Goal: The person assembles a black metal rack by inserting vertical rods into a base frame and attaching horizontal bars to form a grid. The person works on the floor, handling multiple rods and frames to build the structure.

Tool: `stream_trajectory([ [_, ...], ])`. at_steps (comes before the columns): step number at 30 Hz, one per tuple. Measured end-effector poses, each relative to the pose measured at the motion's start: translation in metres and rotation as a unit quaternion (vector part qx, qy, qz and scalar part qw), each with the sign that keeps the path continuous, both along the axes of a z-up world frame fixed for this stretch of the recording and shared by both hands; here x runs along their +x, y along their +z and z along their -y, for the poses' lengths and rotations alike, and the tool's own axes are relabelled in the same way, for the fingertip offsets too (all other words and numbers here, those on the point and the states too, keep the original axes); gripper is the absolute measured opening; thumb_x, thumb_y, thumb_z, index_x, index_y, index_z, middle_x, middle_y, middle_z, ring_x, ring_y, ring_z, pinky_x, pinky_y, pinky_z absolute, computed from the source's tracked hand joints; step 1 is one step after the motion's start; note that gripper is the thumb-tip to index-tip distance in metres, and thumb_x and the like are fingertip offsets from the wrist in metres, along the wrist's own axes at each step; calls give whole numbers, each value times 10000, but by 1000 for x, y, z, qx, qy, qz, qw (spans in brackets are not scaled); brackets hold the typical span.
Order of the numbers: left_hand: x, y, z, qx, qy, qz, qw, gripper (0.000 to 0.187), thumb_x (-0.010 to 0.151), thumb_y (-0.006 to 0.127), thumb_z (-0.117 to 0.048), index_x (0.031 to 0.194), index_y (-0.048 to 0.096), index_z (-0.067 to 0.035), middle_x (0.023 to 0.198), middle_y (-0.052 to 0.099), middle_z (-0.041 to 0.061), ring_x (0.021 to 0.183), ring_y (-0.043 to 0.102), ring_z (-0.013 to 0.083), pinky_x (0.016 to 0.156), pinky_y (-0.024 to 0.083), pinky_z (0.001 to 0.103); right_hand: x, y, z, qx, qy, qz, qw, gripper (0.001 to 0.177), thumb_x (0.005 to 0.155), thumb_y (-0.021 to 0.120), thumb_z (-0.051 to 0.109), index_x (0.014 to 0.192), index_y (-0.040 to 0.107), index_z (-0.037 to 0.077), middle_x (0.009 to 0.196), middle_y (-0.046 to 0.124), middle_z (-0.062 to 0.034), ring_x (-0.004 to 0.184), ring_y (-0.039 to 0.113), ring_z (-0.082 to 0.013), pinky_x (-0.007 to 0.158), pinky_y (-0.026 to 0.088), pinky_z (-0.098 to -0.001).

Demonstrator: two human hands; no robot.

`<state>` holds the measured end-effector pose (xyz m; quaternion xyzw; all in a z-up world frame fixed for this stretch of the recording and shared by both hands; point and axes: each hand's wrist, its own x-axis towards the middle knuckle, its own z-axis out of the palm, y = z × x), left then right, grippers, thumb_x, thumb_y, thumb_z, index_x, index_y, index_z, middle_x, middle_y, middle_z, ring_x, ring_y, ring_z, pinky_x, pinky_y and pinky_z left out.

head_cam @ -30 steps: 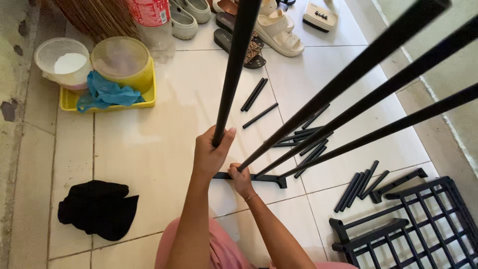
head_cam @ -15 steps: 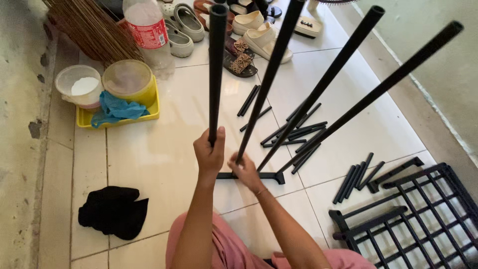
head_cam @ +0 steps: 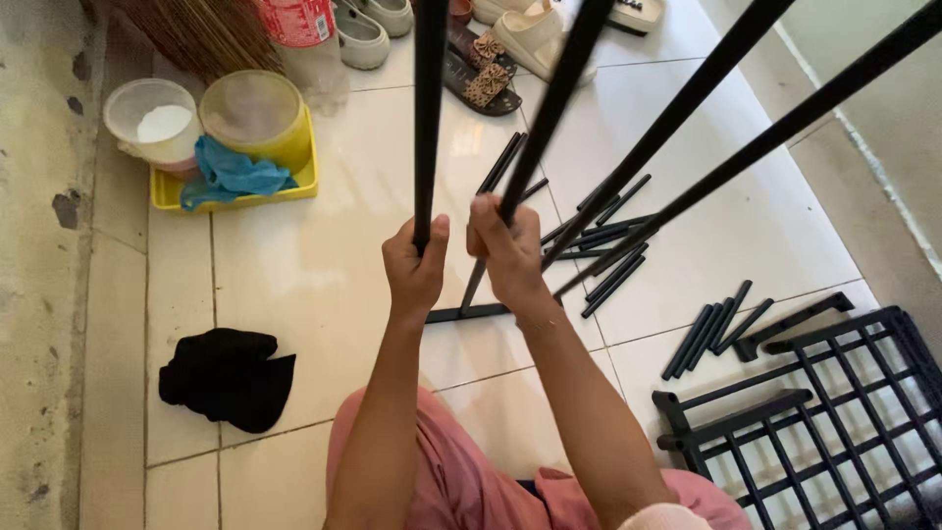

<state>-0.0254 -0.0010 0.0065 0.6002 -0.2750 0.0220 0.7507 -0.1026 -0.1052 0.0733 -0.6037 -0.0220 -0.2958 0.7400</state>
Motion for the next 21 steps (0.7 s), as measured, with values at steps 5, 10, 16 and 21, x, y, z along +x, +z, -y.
stream_trajectory([
  [5,-7,-1,-3,-9,1,9,1000,404,1039,652,-163,691,480,-55,595,401,-74,553,322,24,478,251,256,-27,0,23,2,78,2,997,477,1079,615,337,707,423,110,586,376,43,514,291,-87,496,223,-288],
  [10,-17,-6,-4,1,-4,7,1000,437,1048,649,-172,688,431,-57,586,377,-72,559,313,22,482,240,257,0,-6,8,-20,-205,3,979,463,1085,580,302,684,434,121,573,411,51,500,360,-62,454,274,-292],
  [16,-9,-10,-3,16,13,7,1000,375,1037,660,-209,720,525,-60,603,412,-78,574,350,19,479,277,252,28,0,-33,-128,-425,-7,896,460,1096,538,309,706,452,79,557,404,43,520,367,-41,445,273,-295],
  [21,7,-4,-3,-3,-50,-74,996,305,995,681,-216,736,577,-93,602,477,-74,542,408,26,474,318,237,16,15,-43,-133,-404,3,905,446,1098,526,305,739,472,47,566,384,15,527,345,-62,458,268,-312],
])
